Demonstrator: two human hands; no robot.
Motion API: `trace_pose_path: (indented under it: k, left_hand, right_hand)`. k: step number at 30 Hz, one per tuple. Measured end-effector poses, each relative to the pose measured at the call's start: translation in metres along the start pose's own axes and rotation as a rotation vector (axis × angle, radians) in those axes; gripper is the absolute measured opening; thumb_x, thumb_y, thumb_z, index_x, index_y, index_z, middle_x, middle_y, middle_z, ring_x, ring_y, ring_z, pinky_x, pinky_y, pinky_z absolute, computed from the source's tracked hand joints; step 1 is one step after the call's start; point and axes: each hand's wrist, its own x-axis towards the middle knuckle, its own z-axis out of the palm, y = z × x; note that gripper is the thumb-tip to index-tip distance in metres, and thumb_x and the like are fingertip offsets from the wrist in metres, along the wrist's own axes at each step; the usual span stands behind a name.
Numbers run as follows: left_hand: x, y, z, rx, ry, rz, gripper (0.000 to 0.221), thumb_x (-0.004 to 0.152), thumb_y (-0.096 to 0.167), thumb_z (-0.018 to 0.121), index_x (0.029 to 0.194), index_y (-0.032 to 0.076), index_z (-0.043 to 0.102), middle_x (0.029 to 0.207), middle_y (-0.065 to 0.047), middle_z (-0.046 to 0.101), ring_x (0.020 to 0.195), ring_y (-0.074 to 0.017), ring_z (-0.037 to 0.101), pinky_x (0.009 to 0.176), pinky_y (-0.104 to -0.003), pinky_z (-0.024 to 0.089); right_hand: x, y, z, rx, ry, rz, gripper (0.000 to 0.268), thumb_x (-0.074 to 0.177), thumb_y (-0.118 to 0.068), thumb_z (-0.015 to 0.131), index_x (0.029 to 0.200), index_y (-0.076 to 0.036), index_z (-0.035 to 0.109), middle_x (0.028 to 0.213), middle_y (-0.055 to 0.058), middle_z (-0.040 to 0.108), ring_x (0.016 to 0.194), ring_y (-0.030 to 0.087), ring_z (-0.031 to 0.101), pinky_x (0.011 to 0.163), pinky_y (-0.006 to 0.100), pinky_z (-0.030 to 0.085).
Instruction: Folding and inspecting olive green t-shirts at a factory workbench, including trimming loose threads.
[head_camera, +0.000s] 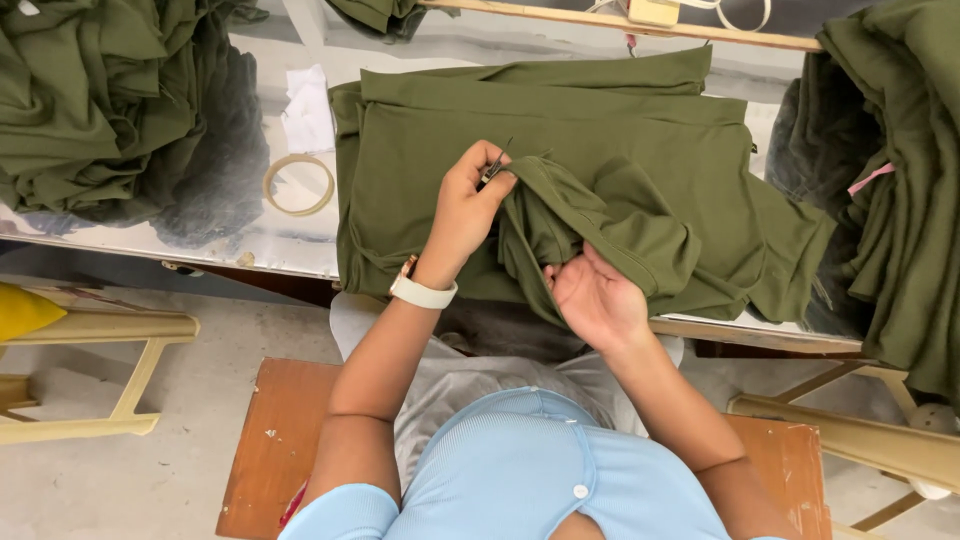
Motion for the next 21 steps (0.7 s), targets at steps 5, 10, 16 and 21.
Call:
trace_pose_path:
  k: [5,10,16,21]
  left_hand:
    - [0.002,0.008,0.003,0.031,-0.081,-0.062,0.014,0.089,0.011,0.072,0.100,0.016,0.064,0.081,0.004,0.066,0.079,-0.0070,0.055,0.076,-0.026,0.047]
    - [-0.007,0.038,0.009,0.672,-0.477,-0.147,0.033,0.079,0.018,0.076,0.110,0.014,0.070,0.095,-0.010,0.075,0.089,-0.0356,0.072,0.081,-0.045,0.054]
    - [-0.019,0.042,0.007,0.843,-0.453,0.063,0.028,0.070,0.013,0.064,0.098,0.018,0.063,0.099,0.003,0.067,0.092,-0.0250,0.065,0.066,-0.041,0.045]
    - [-0.023,0.123,-0.009,0.663,-0.087,0.509,0.019,0.070,0.006,0.064,0.088,0.012,0.061,0.087,-0.002,0.062,0.077,-0.0233,0.059,0.065,-0.035,0.043]
  right_hand:
    - [-0.005,-0.003,-0.047,-0.145,-0.056,-0.062,0.030,0.108,-0.025,0.045,0.093,-0.013,0.068,0.093,0.002,0.074,0.102,0.023,0.068,0.108,0.046,0.043]
    - [-0.085,-0.038,0.070,-2.043,-0.731,-0.168,0.046,0.103,-0.032,0.055,0.142,-0.009,0.060,0.134,0.020,0.066,0.125,0.044,0.060,0.095,0.057,0.050]
    - [-0.093,-0.153,0.026,-2.189,-0.165,-0.490,0.045,0.100,-0.009,0.053,0.145,-0.004,0.053,0.145,0.014,0.056,0.136,0.030,0.049,0.119,0.046,0.036]
    - [-0.054,-0.165,-0.012,-2.204,-0.347,-0.541,0.046,0.077,-0.005,0.053,0.123,-0.004,0.057,0.140,0.018,0.051,0.134,0.035,0.045,0.114,0.049,0.033]
